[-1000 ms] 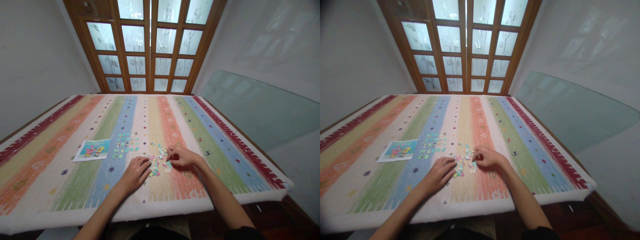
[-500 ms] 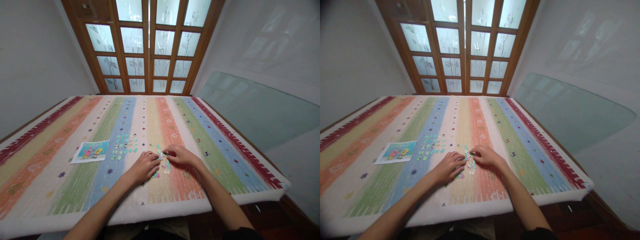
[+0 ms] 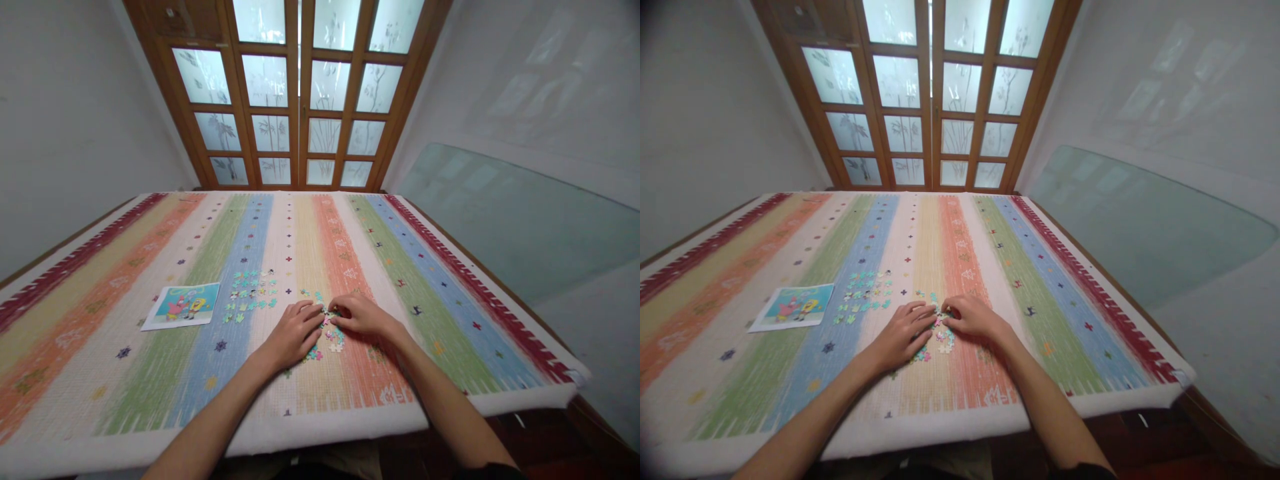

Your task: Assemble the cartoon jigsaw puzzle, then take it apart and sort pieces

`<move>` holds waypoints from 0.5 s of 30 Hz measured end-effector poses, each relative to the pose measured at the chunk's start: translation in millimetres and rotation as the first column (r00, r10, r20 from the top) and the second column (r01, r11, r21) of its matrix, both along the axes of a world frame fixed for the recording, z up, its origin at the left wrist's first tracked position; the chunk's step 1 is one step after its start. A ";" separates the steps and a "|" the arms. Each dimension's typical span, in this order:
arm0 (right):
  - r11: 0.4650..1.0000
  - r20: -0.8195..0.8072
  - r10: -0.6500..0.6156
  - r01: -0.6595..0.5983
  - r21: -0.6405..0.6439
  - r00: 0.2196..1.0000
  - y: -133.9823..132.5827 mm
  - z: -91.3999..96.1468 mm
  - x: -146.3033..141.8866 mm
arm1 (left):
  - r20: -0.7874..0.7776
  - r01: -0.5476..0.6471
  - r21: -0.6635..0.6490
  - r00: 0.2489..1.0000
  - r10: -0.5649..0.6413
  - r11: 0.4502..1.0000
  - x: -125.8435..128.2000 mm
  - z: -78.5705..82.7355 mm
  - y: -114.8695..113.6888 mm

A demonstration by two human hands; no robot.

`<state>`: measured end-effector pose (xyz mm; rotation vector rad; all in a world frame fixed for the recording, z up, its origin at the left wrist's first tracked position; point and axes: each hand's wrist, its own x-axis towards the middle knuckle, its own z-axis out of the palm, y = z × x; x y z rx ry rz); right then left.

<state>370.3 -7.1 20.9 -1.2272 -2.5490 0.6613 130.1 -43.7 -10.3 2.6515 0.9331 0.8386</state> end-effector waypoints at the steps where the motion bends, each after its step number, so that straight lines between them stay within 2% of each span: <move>1: 1.000 0.000 0.001 -0.001 -0.005 1.000 0.1 0.2 0.5 | -0.012 0.001 0.009 1.000 -0.001 1.000 -0.5 -1.3 0.1; 5: 1.000 0.003 0.010 -0.010 -0.016 1.000 -0.2 2.4 2.9 | -0.043 0.000 0.000 0.999 0.000 1.000 -4.2 -4.3 -0.9; 9: 1.000 0.017 0.007 -0.007 -0.010 1.000 -1.2 4.9 3.8 | -0.010 0.001 0.014 1.000 0.000 1.000 -6.6 -5.1 -3.2; 15: 0.999 -0.078 0.023 -0.021 0.025 0.997 -3.3 2.1 -1.0 | 0.046 0.007 0.018 0.999 -0.008 1.000 -4.1 -2.3 -5.2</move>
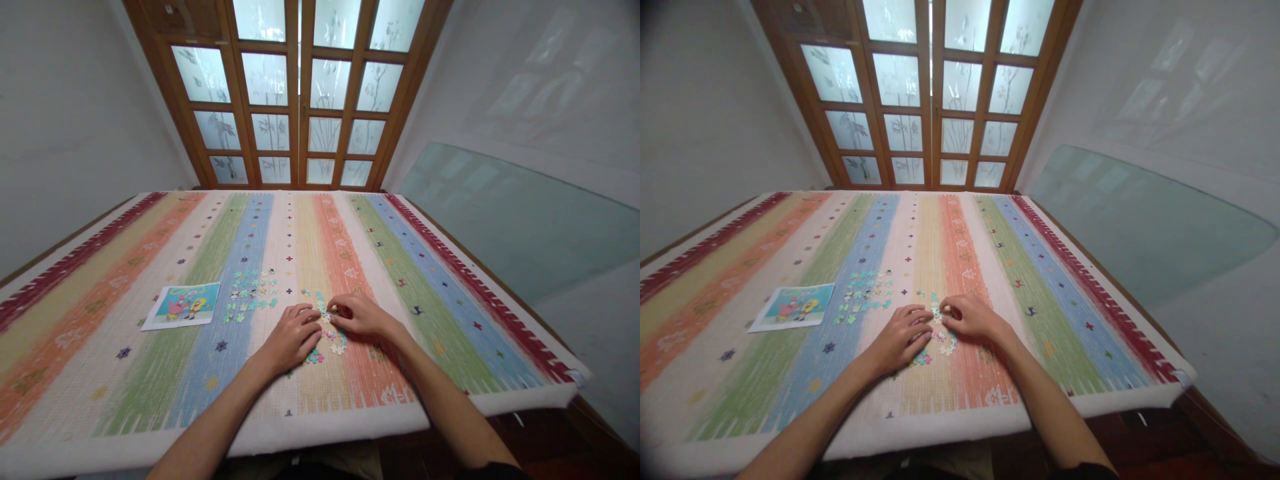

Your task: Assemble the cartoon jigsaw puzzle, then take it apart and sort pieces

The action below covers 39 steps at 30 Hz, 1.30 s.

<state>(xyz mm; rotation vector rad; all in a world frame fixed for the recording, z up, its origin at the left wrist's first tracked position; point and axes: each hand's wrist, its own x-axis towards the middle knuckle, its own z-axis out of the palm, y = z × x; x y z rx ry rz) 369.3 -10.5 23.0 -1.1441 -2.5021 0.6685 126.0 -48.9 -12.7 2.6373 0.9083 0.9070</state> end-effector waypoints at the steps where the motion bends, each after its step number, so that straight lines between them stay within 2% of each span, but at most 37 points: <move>1: 1.000 -0.009 0.020 -0.020 0.007 1.000 -0.1 -1.0 -0.9 | 0.008 -0.002 -0.004 1.000 0.002 1.000 0.9 0.1 0.1; 4: 0.999 0.008 0.051 -0.051 0.017 0.999 0.7 -3.3 -1.2 | 0.009 -0.004 -0.018 1.000 0.004 1.000 3.5 -1.6 0.8; 10: 1.000 0.086 -0.008 0.007 0.008 0.996 4.5 -1.9 5.4 | -0.022 0.016 -0.021 1.000 -0.016 1.000 5.8 -2.5 0.1; 15: 0.999 0.060 -0.039 0.038 0.010 0.997 4.8 -3.5 5.3 | -0.019 0.020 -0.021 1.000 -0.020 1.000 8.4 1.6 -2.2; 19: 0.995 0.032 -0.051 0.048 0.091 0.998 4.6 -12.4 0.7 | -0.073 0.034 0.016 0.997 -0.033 0.999 9.2 0.9 -3.3; 24: 0.989 0.111 -0.062 0.046 0.139 0.992 5.4 -19.7 -2.9 | -0.070 0.039 0.027 0.997 -0.037 0.999 7.6 0.4 -3.8; 32: 0.987 0.072 -0.068 0.056 0.153 0.995 6.9 -17.4 -3.8 | -0.072 0.047 0.024 0.996 -0.045 0.999 9.7 4.2 -6.0; 39: 0.980 0.044 -0.035 0.026 0.197 0.998 7.0 -23.0 -7.7 | -0.045 0.065 0.036 0.997 -0.064 0.997 7.9 1.6 -4.7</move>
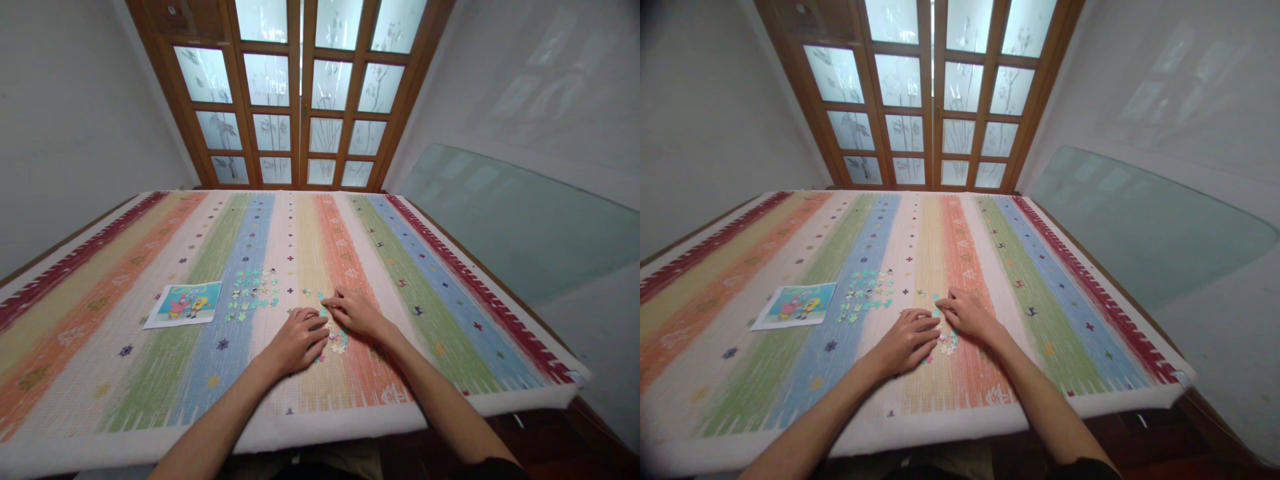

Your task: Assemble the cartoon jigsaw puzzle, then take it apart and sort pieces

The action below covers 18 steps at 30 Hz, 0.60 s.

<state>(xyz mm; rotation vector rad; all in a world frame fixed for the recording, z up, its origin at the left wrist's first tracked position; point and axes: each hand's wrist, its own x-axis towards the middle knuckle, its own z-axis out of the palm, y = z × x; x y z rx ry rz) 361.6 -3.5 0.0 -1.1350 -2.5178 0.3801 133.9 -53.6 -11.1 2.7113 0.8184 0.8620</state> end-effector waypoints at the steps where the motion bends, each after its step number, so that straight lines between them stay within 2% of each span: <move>1: 1.000 -0.011 -0.001 0.001 0.001 1.000 0.7 -0.6 0.8 | -0.004 0.003 0.002 1.000 -0.003 1.000 -0.6 -0.1 0.0; 7: 1.000 -0.048 -0.012 0.012 -0.010 0.999 2.5 0.6 4.7 | -0.023 0.028 0.004 0.999 -0.027 1.000 -3.1 2.2 -1.7; 11: 1.000 -0.043 -0.008 0.008 -0.018 0.999 1.8 1.0 3.7 | 0.023 0.037 0.010 0.999 -0.037 0.999 -2.9 4.4 -1.8; 18: 0.997 -0.085 -0.011 0.004 -0.080 0.996 1.3 5.4 4.7 | 0.055 -0.088 -0.091 0.994 0.093 0.992 -3.5 5.0 0.2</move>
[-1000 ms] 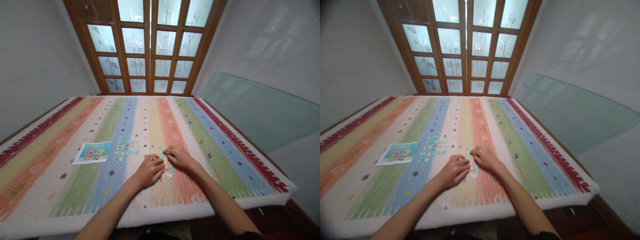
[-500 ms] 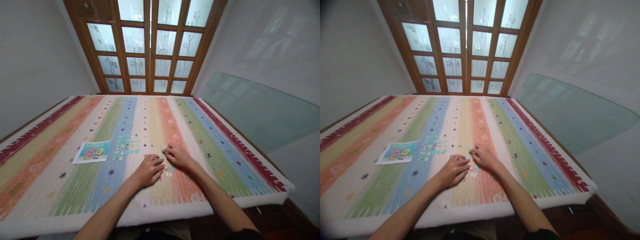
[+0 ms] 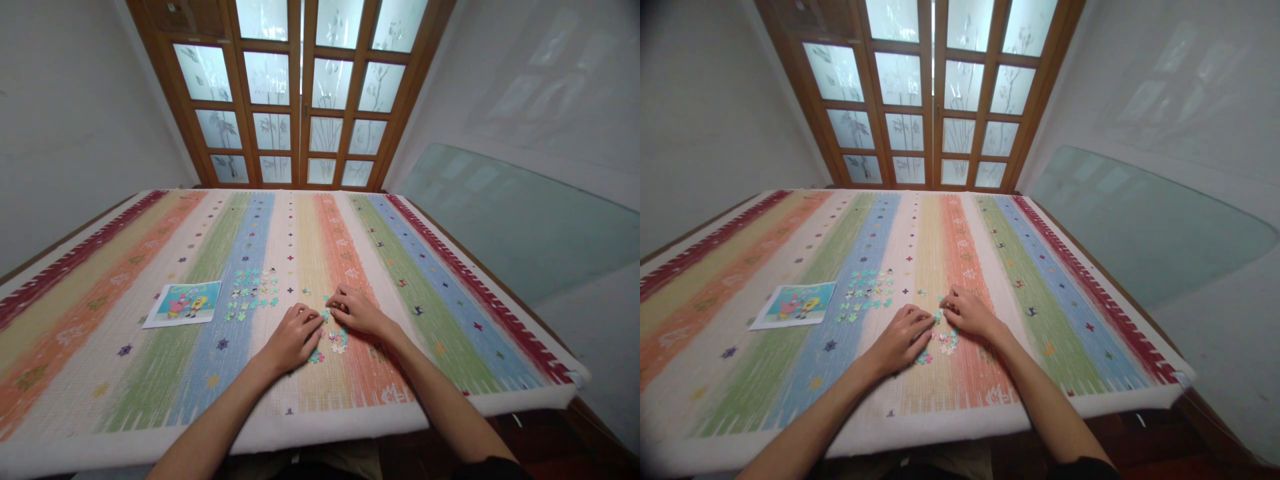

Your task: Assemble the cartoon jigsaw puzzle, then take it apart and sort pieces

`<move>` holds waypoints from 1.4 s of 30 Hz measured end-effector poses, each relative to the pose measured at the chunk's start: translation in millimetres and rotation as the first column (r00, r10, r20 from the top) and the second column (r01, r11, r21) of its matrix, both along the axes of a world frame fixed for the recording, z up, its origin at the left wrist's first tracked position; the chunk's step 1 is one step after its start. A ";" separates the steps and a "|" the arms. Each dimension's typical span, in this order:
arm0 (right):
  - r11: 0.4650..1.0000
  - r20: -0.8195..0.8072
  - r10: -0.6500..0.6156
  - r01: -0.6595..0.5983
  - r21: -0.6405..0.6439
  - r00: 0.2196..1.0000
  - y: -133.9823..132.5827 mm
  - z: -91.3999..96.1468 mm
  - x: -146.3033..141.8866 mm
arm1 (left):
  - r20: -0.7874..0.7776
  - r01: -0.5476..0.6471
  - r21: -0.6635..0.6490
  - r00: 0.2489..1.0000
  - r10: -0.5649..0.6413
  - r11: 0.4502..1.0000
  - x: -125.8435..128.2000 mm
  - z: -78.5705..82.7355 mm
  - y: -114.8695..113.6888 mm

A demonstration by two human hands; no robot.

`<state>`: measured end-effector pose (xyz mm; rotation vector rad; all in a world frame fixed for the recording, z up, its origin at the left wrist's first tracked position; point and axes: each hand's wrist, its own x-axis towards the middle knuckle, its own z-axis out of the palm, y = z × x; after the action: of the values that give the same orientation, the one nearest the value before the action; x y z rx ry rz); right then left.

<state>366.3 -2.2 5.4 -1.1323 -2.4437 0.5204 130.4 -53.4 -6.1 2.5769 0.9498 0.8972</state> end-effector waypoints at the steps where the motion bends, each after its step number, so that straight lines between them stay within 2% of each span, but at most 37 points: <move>1: 1.000 -0.016 0.001 -0.001 -0.018 1.000 -0.3 1.1 0.1 | -0.004 -0.010 -0.006 1.000 0.010 1.000 -0.5 -0.2 0.3; 5: 0.996 -0.100 -0.025 0.017 -0.082 0.995 -1.1 5.2 0.2 | 0.005 -0.013 -0.020 1.000 0.013 1.000 -1.8 -1.2 1.4; 8: 0.979 -0.150 -0.050 0.018 -0.203 0.987 -1.7 7.5 -0.1 | 0.026 -0.045 -0.005 0.999 0.045 0.999 -0.8 -2.6 2.0; 11: 0.938 -0.231 -0.015 -0.066 -0.341 0.973 -4.2 8.3 -2.1 | 0.044 -0.102 0.015 0.994 0.101 0.995 0.8 -3.5 2.0; 15: 0.873 -0.354 -0.002 -0.171 -0.458 0.935 -10.8 7.0 -9.2 | 0.052 -0.082 0.077 0.996 0.078 0.994 1.3 -2.6 0.1; 18: 0.859 -0.382 -0.007 -0.190 -0.476 0.924 -15.4 6.4 -15.2 | 0.057 -0.066 0.129 0.997 0.059 0.990 0.1 -1.0 -2.2; 24: 0.849 -0.422 -0.024 -0.204 -0.487 0.906 -18.0 6.2 -21.1 | 0.052 -0.102 0.183 0.994 0.094 0.978 -2.7 4.6 -5.0; 26: 0.867 -0.391 -0.029 -0.172 -0.468 0.920 -18.2 8.5 -22.1 | 0.070 -0.118 0.168 0.992 0.107 0.979 -7.3 8.3 -4.3; 29: 0.906 -0.356 -0.040 -0.117 -0.408 0.934 -18.0 14.1 -22.2 | 0.112 -0.188 0.130 0.978 0.174 0.973 -25.2 13.0 -0.3; 33: 0.923 -0.363 -0.103 -0.047 -0.383 0.926 -13.3 18.3 -16.7 | 0.134 -0.324 0.150 0.943 0.305 0.934 -68.3 12.1 7.8; 37: 0.956 -0.354 -0.161 0.057 -0.288 0.921 -3.4 17.3 -6.0 | 0.054 -0.431 0.127 0.902 0.428 0.893 -108.5 6.7 10.1; 42: 0.943 -0.401 -0.246 0.122 -0.310 0.882 4.6 19.0 7.0 | -0.061 -0.481 0.066 0.873 0.484 0.874 -128.1 1.2 7.3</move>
<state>373.3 2.5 24.4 -1.1889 -1.8940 0.9635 2.4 -46.1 -4.9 2.4625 1.6640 0.9480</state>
